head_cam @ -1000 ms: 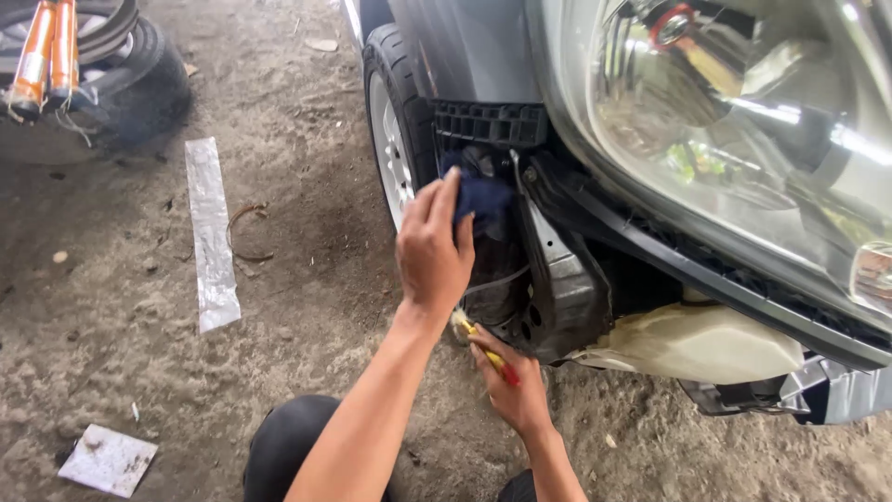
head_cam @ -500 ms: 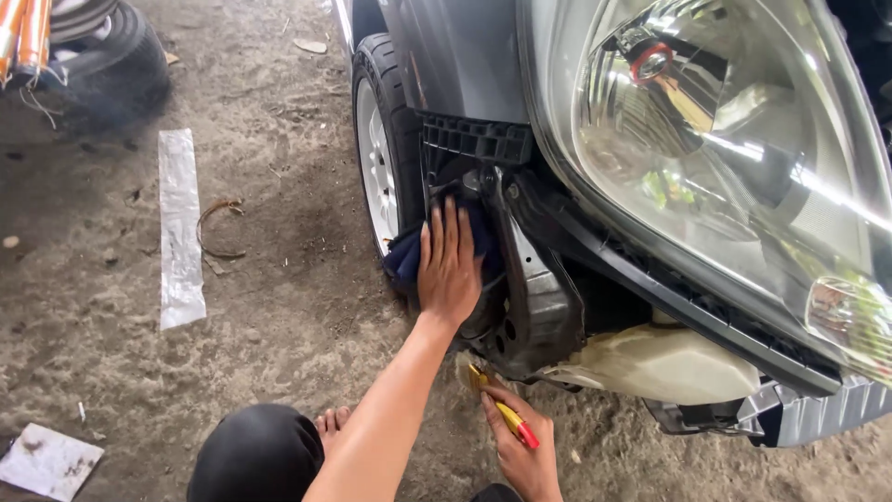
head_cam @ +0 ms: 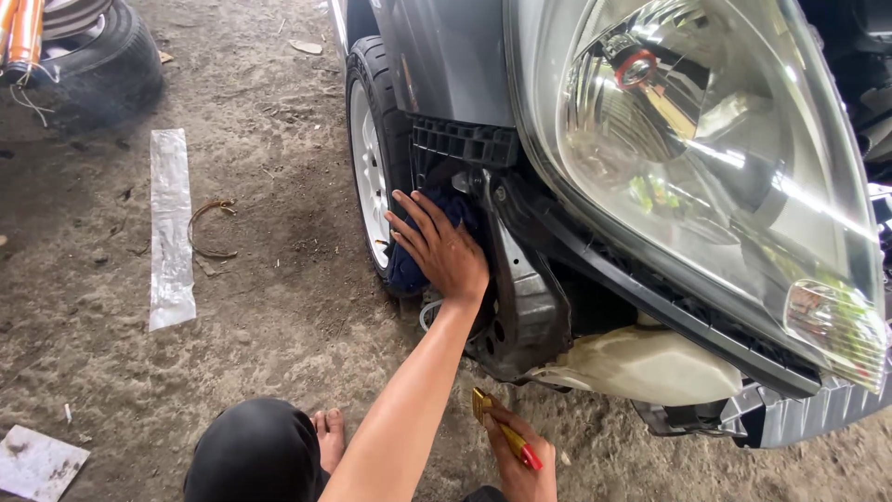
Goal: The person cleans the front bumper and radiator area of a car using a brush and a cloth. They scrub the plastic surfaces and wipe away dust and debris from the headlight assembly and the radiator grille.
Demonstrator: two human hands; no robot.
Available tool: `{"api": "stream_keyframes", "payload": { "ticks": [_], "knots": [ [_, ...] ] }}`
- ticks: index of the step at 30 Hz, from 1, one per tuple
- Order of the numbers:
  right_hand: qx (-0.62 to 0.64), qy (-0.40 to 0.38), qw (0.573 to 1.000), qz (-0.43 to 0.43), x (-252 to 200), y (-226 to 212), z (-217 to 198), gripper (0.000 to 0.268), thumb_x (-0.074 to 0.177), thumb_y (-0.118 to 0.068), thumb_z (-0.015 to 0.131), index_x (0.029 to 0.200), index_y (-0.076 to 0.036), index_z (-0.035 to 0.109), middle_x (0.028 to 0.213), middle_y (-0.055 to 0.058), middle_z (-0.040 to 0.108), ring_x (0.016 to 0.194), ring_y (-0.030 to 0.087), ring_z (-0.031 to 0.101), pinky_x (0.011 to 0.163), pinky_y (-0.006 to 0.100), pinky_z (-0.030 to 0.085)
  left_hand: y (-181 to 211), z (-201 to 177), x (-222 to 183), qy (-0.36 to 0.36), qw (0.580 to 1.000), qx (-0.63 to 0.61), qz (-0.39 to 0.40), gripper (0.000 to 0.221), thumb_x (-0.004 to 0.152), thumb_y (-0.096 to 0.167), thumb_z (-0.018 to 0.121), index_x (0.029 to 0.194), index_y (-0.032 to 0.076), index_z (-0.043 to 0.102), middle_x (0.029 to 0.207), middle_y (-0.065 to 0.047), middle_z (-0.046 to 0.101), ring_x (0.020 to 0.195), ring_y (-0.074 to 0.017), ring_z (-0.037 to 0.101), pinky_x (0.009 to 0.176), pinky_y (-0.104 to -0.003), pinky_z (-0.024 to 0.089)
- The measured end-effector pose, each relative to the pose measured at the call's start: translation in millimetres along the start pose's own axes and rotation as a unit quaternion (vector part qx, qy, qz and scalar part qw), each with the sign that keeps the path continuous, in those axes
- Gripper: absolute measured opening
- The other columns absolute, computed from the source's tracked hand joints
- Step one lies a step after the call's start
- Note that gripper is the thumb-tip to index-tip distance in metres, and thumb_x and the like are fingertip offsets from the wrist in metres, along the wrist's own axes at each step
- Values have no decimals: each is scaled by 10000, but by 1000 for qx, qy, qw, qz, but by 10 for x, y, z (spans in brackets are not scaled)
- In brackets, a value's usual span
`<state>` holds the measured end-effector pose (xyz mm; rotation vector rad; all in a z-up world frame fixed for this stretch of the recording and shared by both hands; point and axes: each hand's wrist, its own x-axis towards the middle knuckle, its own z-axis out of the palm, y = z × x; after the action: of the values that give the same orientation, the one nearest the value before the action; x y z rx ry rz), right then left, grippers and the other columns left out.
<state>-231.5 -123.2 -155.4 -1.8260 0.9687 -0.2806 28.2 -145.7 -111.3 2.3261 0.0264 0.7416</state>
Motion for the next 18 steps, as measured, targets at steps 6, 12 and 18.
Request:
{"api": "stream_keyframes", "payload": {
  "ticks": [6,12,18],
  "knots": [
    [-24,-22,999,34,16,-63,6,288,853,-270,737,1070,-148,882,1228,1,843,1118,136,811,963,266,647,-281,33,-222,-54,996,-47,51,727,1021,159,489,1625,-40,135,1714,-203,-12,1564,-494,-41,1294,-564,115],
    [22,-29,999,-31,-31,2,-39,271,849,-263,751,1034,-111,879,1245,42,838,1183,134,773,966,257,599,-54,-57,199,6,998,14,55,788,1014,246,659,1598,-80,243,1692,-246,53,1564,-502,68,1312,-536,159],
    [-27,-15,1000,-3,-6,73,-11,256,845,-288,764,1035,-170,889,1203,5,854,1145,101,782,964,257,593,-732,142,-394,-25,977,-124,173,664,1031,42,483,1625,-36,196,1730,-141,40,1591,-441,13,1115,-500,513]
  ]
}}
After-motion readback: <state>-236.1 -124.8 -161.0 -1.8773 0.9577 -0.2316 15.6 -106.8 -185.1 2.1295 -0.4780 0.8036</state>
